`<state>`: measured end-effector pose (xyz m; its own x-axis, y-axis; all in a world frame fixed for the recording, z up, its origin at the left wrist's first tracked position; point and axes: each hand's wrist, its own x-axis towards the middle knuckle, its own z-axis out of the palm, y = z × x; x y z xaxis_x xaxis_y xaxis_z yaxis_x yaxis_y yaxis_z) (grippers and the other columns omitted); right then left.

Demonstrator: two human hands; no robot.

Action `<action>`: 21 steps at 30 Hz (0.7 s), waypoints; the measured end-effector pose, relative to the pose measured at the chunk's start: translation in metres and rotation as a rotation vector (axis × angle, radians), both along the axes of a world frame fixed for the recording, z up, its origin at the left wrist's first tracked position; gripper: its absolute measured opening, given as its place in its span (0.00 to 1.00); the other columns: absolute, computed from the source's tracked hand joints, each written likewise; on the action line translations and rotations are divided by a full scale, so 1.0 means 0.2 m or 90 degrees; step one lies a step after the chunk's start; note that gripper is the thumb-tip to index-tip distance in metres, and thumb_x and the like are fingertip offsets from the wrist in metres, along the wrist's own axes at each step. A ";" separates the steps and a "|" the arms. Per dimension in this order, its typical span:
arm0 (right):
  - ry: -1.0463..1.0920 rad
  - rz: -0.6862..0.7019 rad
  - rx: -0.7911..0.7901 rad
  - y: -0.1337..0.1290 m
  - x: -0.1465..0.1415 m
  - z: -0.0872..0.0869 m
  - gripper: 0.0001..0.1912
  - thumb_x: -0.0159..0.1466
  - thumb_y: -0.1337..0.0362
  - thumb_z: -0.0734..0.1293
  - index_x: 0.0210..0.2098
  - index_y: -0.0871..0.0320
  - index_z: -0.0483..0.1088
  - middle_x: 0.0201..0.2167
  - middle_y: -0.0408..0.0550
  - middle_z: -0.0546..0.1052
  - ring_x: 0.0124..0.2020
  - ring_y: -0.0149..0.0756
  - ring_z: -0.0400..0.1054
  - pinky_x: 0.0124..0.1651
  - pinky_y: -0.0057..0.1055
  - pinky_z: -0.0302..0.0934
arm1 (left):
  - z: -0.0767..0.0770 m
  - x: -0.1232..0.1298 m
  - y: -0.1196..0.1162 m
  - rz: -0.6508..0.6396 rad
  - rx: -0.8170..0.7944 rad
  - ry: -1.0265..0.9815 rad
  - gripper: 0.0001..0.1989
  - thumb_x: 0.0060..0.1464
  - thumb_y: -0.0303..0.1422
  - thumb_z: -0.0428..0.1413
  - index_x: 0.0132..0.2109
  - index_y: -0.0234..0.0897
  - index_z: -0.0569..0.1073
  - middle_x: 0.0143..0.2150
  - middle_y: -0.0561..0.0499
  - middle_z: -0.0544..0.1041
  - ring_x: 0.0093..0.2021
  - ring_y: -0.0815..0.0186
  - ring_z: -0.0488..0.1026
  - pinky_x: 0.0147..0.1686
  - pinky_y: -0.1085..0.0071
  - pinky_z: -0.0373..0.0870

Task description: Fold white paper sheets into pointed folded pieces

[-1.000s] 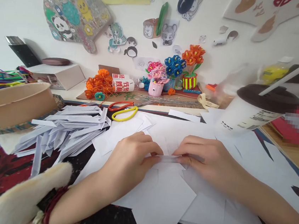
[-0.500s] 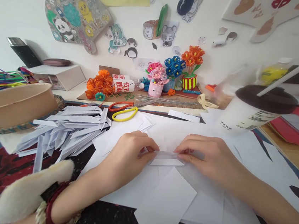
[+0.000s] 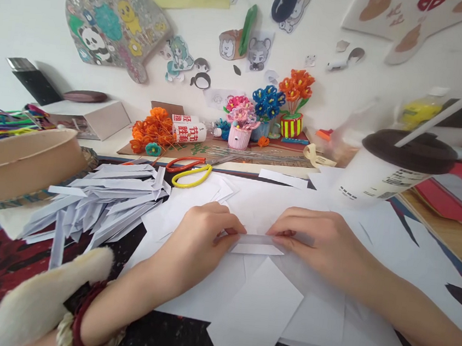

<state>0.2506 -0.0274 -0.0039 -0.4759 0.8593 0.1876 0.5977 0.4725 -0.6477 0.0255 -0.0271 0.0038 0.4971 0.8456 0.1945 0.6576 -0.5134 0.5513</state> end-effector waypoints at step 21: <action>-0.102 0.186 0.293 -0.01 0.01 -0.07 0.18 0.65 0.80 0.54 0.38 0.64 0.74 0.26 0.48 0.69 0.30 0.37 0.59 0.29 0.32 0.54 | -0.01 -0.01 -0.02 -0.219 0.280 0.235 0.15 0.64 0.21 0.43 0.39 0.31 0.74 0.29 0.49 0.68 0.32 0.63 0.61 0.28 0.68 0.60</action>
